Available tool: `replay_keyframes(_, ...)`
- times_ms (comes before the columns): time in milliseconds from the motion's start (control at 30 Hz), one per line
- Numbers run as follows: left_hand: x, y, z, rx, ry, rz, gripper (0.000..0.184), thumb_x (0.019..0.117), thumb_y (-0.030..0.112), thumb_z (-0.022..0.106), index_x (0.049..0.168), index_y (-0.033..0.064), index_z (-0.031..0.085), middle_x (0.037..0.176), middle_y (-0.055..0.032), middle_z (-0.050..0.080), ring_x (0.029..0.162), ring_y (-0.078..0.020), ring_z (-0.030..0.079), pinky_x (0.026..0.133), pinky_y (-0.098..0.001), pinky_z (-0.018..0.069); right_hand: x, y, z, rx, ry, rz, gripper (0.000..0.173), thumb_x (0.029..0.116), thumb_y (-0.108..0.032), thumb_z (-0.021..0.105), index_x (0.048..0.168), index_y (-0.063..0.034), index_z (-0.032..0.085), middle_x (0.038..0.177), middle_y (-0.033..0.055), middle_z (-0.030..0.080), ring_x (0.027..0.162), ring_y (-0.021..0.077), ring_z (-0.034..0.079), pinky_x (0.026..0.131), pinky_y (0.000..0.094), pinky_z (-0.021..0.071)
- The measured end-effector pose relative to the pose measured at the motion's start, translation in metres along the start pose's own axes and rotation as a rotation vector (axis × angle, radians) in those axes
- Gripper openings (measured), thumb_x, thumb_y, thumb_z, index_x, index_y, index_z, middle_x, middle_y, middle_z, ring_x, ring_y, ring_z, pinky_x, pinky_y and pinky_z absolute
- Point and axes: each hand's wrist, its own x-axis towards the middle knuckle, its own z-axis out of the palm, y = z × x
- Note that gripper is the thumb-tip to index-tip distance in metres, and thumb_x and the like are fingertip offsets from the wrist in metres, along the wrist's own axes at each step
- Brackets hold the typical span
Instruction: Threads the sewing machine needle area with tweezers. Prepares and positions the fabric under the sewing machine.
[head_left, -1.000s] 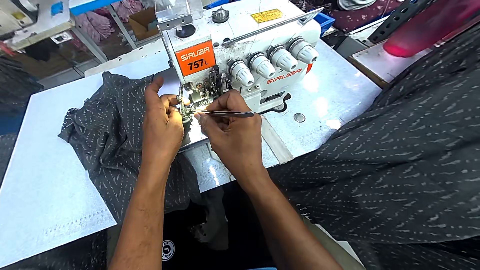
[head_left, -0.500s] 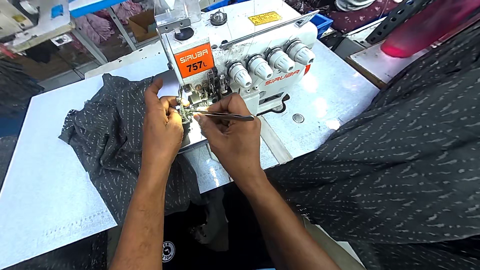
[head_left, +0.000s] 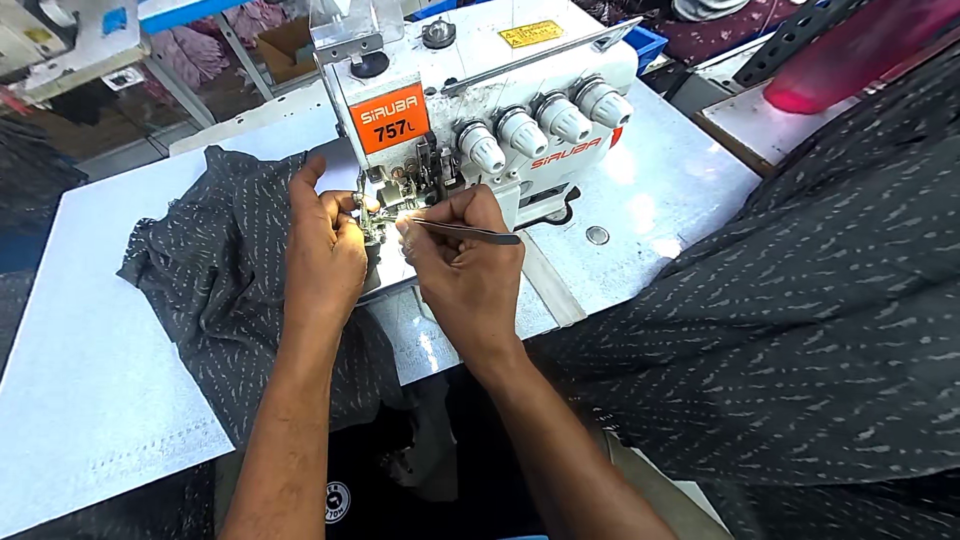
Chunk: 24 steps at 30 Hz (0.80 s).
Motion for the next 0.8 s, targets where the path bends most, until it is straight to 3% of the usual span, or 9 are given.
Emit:
replay_keyframes(200, 0.0, 0.0, 0.001, -0.004, 0.011, -0.013, 0.065, 0.0974, -0.003, 0.051, 0.156, 0.017, 0.03, 0.111, -0.0008, 0.069, 0.087, -0.0097, 0.069, 0.073, -0.0265, 0.0585, 0.007, -0.002, -0.002, -0.132, -0.092, 0.02, 0.018, 0.0891, -0.005, 0.078, 0.097, -0.0064, 0.061, 0.078, 0.0004, 0.07, 0.059, 0.0051, 0.065, 0.051, 0.0212, 0.0562)
replay_keyframes(333, -0.001, 0.001, 0.001, -0.01, 0.011, -0.011, 0.065, 0.0978, -0.003, 0.051, 0.156, 0.0164, 0.029, 0.11, -0.0013, 0.069, 0.087, -0.0098, 0.069, 0.074, -0.0265, 0.0582, -0.005, 0.0, -0.001, -0.11, -0.044, -0.042, 0.013, 0.0941, -0.005, 0.073, 0.098, -0.0047, 0.061, 0.079, 0.0036, 0.067, 0.058, 0.0076, 0.062, 0.047, 0.0215, 0.0516)
replay_keyframes(433, 0.0, 0.0, 0.0, -0.003, 0.014, -0.015, 0.066, 0.0974, -0.003, 0.051, 0.156, 0.0163, 0.029, 0.11, -0.0017, 0.069, 0.086, -0.0106, 0.068, 0.074, -0.0274, 0.0577, -0.013, 0.0, 0.001, -0.049, 0.0, -0.052, 0.014, 0.0948, -0.005, 0.073, 0.099, -0.0043, 0.06, 0.083, 0.0043, 0.07, 0.061, 0.0067, 0.064, 0.049, 0.0199, 0.0536)
replay_keyframes(567, 0.0, 0.001, 0.0, -0.01, 0.01, -0.019, 0.065, 0.0979, -0.002, 0.051, 0.156, 0.017, 0.029, 0.111, -0.0006, 0.069, 0.085, -0.01, 0.069, 0.072, -0.0265, 0.0588, -0.001, 0.001, 0.004, -0.068, -0.022, -0.036, 0.017, 0.0883, -0.002, 0.078, 0.094, -0.0033, 0.063, 0.077, 0.0028, 0.07, 0.061, 0.0071, 0.066, 0.052, 0.0227, 0.0577)
replay_keyframes(667, 0.0, 0.0, -0.001, 0.0, 0.008, -0.012, 0.065, 0.098, -0.002, 0.05, 0.156, 0.0171, 0.029, 0.113, -0.0003, 0.069, 0.09, -0.0098, 0.069, 0.076, -0.0268, 0.0582, 0.001, 0.001, 0.004, -0.094, -0.049, -0.037, 0.017, 0.0882, -0.002, 0.078, 0.094, -0.0042, 0.063, 0.079, 0.0024, 0.071, 0.062, 0.0076, 0.068, 0.054, 0.0239, 0.0596)
replay_keyframes(800, -0.001, 0.001, 0.0, -0.013, 0.014, -0.007, 0.065, 0.0978, -0.003, 0.05, 0.156, 0.0162, 0.03, 0.112, -0.0019, 0.069, 0.088, -0.0108, 0.068, 0.075, -0.027, 0.0577, -0.011, 0.003, 0.005, -0.073, -0.002, -0.092, 0.012, 0.0946, -0.004, 0.073, 0.097, -0.0031, 0.062, 0.08, 0.0046, 0.068, 0.059, 0.0076, 0.062, 0.048, 0.021, 0.0526)
